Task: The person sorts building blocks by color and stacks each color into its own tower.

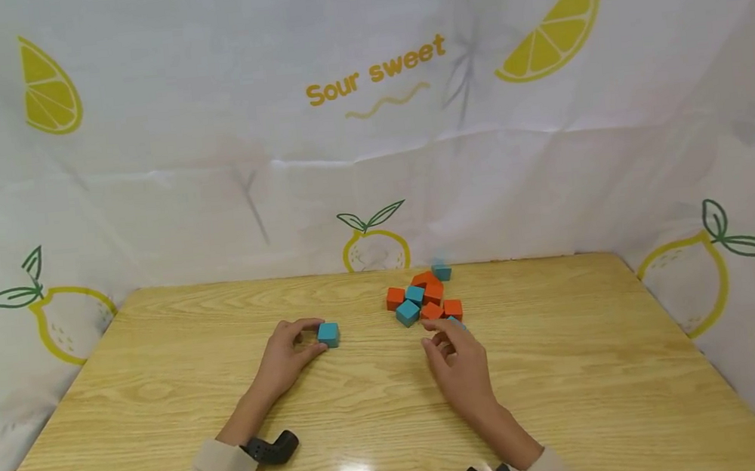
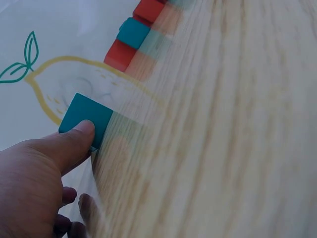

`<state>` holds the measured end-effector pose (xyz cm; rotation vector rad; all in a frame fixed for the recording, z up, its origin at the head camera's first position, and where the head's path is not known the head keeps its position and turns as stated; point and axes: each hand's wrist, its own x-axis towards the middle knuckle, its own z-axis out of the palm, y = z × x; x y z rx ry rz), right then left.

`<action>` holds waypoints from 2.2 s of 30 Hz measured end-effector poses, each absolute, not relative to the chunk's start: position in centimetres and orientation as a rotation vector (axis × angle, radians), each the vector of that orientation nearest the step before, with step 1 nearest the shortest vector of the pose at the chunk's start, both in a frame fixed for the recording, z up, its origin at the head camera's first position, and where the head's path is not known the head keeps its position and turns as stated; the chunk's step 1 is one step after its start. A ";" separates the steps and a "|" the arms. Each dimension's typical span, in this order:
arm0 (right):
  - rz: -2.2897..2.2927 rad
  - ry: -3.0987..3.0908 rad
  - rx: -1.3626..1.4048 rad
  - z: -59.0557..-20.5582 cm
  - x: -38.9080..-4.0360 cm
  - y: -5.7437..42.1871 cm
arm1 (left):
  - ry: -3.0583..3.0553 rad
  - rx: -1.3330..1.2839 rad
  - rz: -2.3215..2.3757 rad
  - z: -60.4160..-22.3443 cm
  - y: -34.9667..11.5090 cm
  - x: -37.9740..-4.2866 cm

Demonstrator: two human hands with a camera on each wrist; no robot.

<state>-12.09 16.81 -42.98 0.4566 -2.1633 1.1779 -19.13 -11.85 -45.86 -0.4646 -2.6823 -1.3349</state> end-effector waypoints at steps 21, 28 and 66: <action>1.282 -2.340 0.044 -45.8 -12.9 20.9 | -2.663 -0.473 -1.326 -46.0 -12.1 -19.3; 1.209 -2.420 -0.011 -45.9 -13.2 21.0 | -2.665 -0.475 -1.336 -45.9 -12.0 -19.2; 1.214 -2.172 0.298 -46.0 -13.5 19.5 | -2.673 -0.458 -1.326 -45.8 -11.8 -19.1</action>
